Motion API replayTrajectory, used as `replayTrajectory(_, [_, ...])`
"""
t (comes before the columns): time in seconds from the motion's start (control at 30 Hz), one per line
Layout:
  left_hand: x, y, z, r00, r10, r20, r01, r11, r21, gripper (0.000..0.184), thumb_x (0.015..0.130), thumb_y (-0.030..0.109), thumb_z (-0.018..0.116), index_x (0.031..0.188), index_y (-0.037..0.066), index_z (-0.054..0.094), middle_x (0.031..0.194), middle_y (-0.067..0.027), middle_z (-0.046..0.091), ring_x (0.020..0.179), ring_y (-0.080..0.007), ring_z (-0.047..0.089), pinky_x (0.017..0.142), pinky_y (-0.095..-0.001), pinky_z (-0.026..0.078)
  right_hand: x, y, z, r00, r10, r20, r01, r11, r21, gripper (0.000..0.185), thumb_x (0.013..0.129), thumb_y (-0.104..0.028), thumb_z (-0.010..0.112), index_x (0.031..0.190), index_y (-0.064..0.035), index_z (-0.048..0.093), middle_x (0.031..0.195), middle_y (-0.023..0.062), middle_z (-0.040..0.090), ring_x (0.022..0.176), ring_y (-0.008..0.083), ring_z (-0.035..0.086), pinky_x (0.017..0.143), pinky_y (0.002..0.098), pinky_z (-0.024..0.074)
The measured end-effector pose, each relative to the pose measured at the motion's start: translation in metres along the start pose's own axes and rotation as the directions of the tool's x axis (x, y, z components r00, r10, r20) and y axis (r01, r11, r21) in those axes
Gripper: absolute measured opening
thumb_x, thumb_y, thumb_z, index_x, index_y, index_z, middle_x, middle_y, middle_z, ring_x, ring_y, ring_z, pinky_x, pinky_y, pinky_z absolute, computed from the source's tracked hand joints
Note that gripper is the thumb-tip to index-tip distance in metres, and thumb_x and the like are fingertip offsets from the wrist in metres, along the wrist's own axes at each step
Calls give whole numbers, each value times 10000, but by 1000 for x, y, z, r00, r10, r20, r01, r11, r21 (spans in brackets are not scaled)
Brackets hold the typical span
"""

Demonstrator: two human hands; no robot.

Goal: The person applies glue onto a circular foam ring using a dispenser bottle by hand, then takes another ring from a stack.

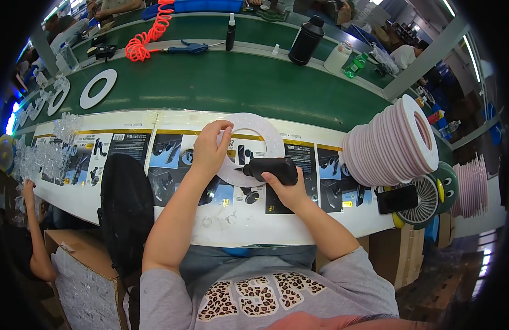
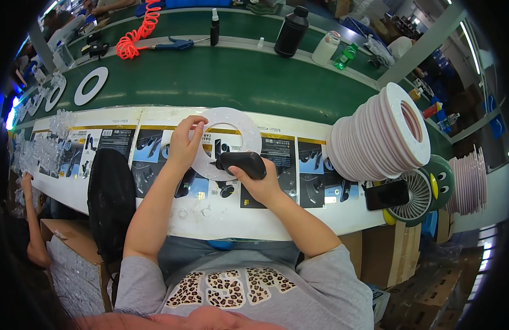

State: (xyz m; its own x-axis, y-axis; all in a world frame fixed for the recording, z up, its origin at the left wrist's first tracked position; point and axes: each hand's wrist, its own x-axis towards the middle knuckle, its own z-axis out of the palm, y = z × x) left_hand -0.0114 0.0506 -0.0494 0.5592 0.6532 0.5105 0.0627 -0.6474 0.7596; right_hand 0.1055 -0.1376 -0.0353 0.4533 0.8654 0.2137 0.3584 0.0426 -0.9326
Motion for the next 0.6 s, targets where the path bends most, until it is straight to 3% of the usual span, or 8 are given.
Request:
replayTrajectory(0.4, [0, 1, -1, 1000, 3, -3, -3, 1000, 0, 174, 899, 160, 521, 974, 20, 591, 951, -143, 630, 905, -313, 588, 796, -372, 470, 0, -5, 0, 999, -35, -19, 35, 999, 6, 259, 801, -210, 735, 944, -9, 655, 757, 45, 645, 670, 99, 583, 625, 235, 457])
replayTrajectory(0.57, [5, 12, -14, 998, 52, -17, -51, 997, 62, 170, 887, 153, 537, 981, 24, 598, 960, -145, 628, 923, -315, 582, 822, -377, 459, 0, -5, -2, 993, 114, -39, -107, 982, 158, 272, 813, -224, 726, 964, -13, 648, 782, 34, 647, 696, 90, 579, 624, 237, 458])
replayTrajectory(0.6, [6, 18, -22, 999, 39, 34, -42, 994, 97, 179, 870, 166, 566, 987, 36, 604, 1016, -143, 619, 1000, -316, 559, 868, -383, 442, 0, -5, -3, 993, 113, -46, -104, 981, 162, 272, 813, -224, 726, 964, -13, 648, 782, 34, 647, 696, 90, 579, 624, 237, 458])
